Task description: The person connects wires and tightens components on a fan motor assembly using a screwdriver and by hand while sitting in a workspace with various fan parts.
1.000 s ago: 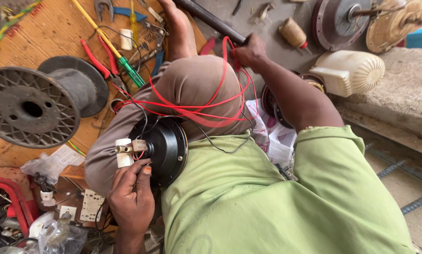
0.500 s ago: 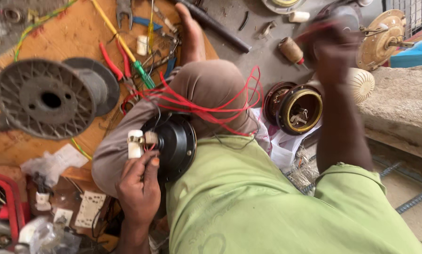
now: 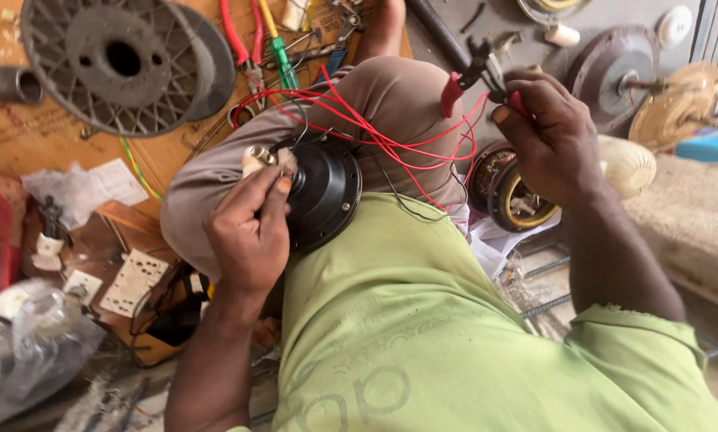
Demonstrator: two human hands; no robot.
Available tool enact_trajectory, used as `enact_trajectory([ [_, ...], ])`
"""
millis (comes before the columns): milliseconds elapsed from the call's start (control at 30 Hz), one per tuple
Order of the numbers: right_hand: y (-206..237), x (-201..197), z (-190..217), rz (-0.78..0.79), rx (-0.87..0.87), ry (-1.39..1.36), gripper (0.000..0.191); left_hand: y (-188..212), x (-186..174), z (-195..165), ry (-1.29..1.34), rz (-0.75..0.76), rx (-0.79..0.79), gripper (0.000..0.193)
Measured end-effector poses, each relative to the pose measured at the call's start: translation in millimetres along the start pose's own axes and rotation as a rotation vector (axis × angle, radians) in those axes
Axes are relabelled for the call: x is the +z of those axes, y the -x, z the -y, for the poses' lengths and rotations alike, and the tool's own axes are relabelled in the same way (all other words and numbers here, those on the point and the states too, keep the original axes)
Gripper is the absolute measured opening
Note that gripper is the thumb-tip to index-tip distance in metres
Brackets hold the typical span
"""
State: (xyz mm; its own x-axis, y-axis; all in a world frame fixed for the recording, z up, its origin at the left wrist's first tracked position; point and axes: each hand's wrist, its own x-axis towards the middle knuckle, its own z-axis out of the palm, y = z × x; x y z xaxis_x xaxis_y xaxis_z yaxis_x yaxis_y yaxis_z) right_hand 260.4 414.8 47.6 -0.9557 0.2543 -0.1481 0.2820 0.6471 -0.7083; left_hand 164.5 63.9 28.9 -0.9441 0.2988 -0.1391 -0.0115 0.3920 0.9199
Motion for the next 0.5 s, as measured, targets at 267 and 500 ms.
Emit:
enact_trajectory([
  [267,-27,61,-8,0.062,0.297,-0.699,0.057,-3,14,23,0.366,-0.148,-0.269,0.022],
  [500,-31,54,34,0.181,0.101,-0.05,0.065,-3,26,26,0.448,-0.223,-0.186,0.018],
])
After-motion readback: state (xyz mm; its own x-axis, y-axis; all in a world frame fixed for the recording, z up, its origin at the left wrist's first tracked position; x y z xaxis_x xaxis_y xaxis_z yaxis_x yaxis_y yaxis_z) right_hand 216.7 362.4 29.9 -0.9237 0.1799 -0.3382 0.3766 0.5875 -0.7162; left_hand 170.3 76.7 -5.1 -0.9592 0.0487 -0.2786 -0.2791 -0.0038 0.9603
